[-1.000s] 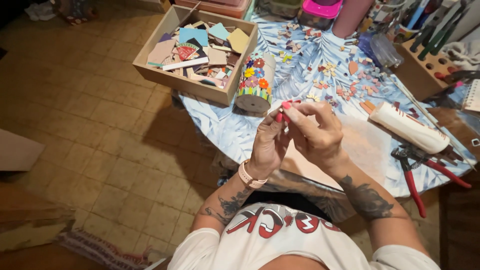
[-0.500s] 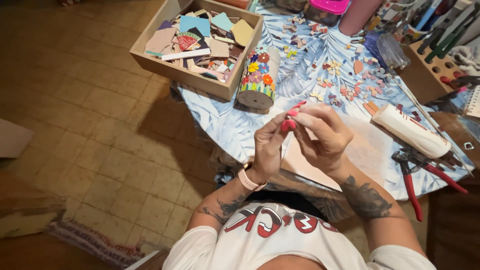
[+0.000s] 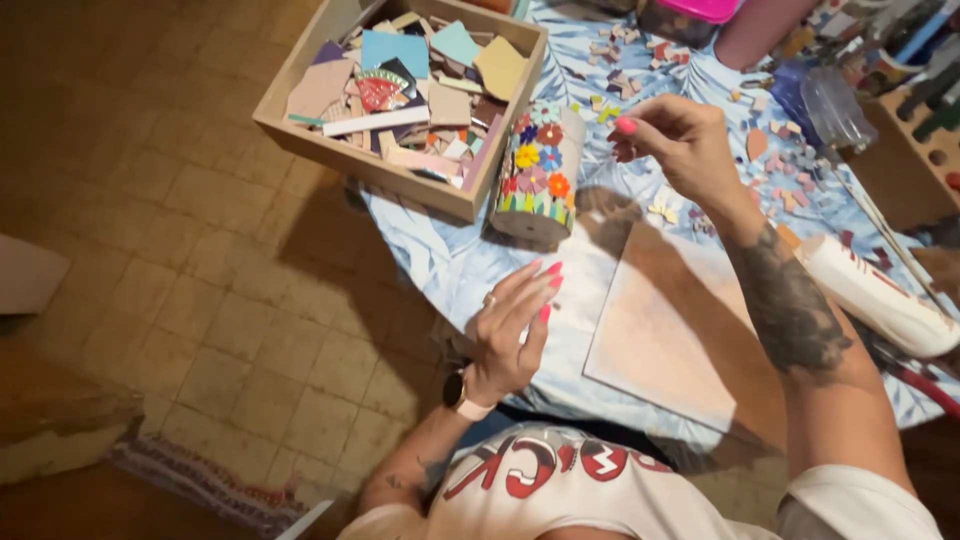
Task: Decorating a mug by gluing small colorful flower-shaped cutouts onto its exterior surface.
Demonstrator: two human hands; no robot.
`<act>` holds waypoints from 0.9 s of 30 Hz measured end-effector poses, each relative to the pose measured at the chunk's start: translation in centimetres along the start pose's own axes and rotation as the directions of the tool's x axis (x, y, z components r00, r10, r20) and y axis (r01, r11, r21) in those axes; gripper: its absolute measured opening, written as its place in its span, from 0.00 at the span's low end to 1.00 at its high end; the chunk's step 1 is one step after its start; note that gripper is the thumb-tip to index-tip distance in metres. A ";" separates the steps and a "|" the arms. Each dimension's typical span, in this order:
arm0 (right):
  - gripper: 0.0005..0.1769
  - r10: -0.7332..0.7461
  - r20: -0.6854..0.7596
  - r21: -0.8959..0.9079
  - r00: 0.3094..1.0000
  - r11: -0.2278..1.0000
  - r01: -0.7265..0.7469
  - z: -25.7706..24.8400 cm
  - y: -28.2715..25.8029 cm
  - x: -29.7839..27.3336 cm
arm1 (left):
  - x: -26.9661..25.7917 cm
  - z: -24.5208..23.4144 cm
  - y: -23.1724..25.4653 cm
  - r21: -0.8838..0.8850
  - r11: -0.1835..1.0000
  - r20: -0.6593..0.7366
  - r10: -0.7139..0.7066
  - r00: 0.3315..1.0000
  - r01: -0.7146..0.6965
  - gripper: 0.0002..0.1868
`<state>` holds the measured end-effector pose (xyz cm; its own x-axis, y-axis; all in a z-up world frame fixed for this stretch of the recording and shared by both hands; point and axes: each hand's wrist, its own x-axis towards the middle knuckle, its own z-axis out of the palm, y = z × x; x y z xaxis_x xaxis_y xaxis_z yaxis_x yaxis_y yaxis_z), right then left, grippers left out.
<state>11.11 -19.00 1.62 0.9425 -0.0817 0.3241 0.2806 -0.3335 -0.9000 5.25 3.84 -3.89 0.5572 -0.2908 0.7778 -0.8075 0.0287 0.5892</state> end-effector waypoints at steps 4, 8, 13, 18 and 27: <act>0.03 0.006 0.120 -0.087 0.993 0.996 0.005 0.1 2.7 3.0 | -0.3 -0.5 -1.7 0.148 0.989 0.056 -0.023 0.998 0.014 0.12; 0.04 -0.075 0.225 -0.244 0.971 0.961 0.131 0.0 4.8 5.0 | -0.3 -0.2 -2.8 0.160 0.985 0.068 -0.081 0.994 0.069 0.12; 0.05 -0.136 0.254 -0.289 0.958 0.934 0.209 0.4 5.3 5.9 | -0.7 0.0 -3.6 0.170 0.974 0.072 -0.163 0.984 0.149 0.11; 0.05 -0.065 0.266 -0.226 0.962 0.966 0.128 0.6 5.2 6.2 | 0.0 -0.2 -3.4 0.164 0.958 0.052 -0.248 0.967 0.237 0.11; 0.06 -0.086 0.289 -0.208 0.954 0.966 0.150 0.7 6.6 6.4 | -0.1 -0.3 -3.4 0.160 0.942 0.066 -0.307 0.949 0.294 0.12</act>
<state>19.15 -21.06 -2.46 0.9269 0.2219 0.3027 0.3753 -0.5299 -0.7605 8.04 4.07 -5.90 0.7641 -0.3481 0.5431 -0.6284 -0.2114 0.7486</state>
